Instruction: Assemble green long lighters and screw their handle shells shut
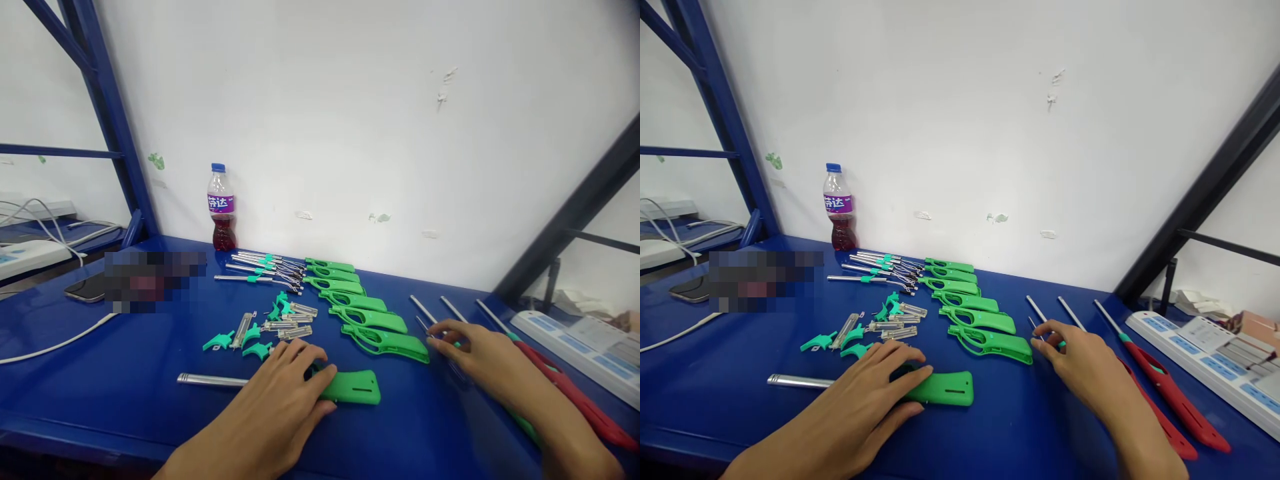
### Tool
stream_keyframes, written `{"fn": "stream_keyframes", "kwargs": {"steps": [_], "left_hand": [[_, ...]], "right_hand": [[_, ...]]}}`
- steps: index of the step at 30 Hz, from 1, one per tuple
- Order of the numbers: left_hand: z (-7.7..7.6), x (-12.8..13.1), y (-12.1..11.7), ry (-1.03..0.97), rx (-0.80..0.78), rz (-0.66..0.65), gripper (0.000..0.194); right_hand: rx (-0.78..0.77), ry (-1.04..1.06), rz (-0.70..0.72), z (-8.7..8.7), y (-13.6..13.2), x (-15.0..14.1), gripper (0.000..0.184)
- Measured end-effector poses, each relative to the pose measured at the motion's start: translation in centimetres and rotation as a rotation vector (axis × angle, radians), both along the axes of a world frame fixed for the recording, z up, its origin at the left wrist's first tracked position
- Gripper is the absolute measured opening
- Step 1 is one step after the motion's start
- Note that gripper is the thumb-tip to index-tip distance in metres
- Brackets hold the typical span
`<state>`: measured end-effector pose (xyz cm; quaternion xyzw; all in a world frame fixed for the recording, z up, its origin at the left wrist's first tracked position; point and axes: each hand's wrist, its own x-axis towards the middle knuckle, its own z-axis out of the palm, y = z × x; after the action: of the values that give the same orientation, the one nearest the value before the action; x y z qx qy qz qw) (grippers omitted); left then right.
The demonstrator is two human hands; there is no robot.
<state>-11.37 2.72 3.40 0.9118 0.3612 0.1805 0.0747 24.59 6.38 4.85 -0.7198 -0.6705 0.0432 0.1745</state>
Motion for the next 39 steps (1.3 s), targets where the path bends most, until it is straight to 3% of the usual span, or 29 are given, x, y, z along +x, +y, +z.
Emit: {"fn": "stream_keyframes", "kwargs": {"steps": [4, 12, 19, 21, 26, 32, 39], "left_hand": [[-0.7, 0.0, 0.4, -0.013, -0.070, -0.001, 0.033], [-1.3, -0.3, 0.5, -0.143, -0.154, 0.009, 0.036], [-1.0, -0.6, 0.3, -0.112, -0.266, 0.046, 0.038], [-0.7, -0.6, 0.1, -0.114, -0.295, 0.050, 0.037], [-0.2, -0.4, -0.3, -0.096, -0.324, 0.056, 0.036], [-0.3, -0.8, -0.3, -0.092, -0.256, 0.054, 0.034], [-0.5, -1.4, 0.5, -0.089, -0.050, 0.061, 0.032]], "right_hand": [[-0.079, 0.004, -0.080, -0.6, -0.1, 1.7, 0.031], [-0.212, 0.011, -0.171, -1.7, 0.8, 1.8, 0.026], [-0.062, -0.022, -0.237, -0.3, 0.0, 0.8, 0.022], [0.016, 0.010, -0.200, 0.7, -0.3, -0.2, 0.024], [0.087, 0.116, 0.071, 2.4, -1.3, -4.9, 0.039], [0.021, 0.162, 0.344, 1.8, -1.9, -11.8, 0.036], [0.002, 0.114, 0.306, 0.1, -1.3, -14.1, 0.035]]}}
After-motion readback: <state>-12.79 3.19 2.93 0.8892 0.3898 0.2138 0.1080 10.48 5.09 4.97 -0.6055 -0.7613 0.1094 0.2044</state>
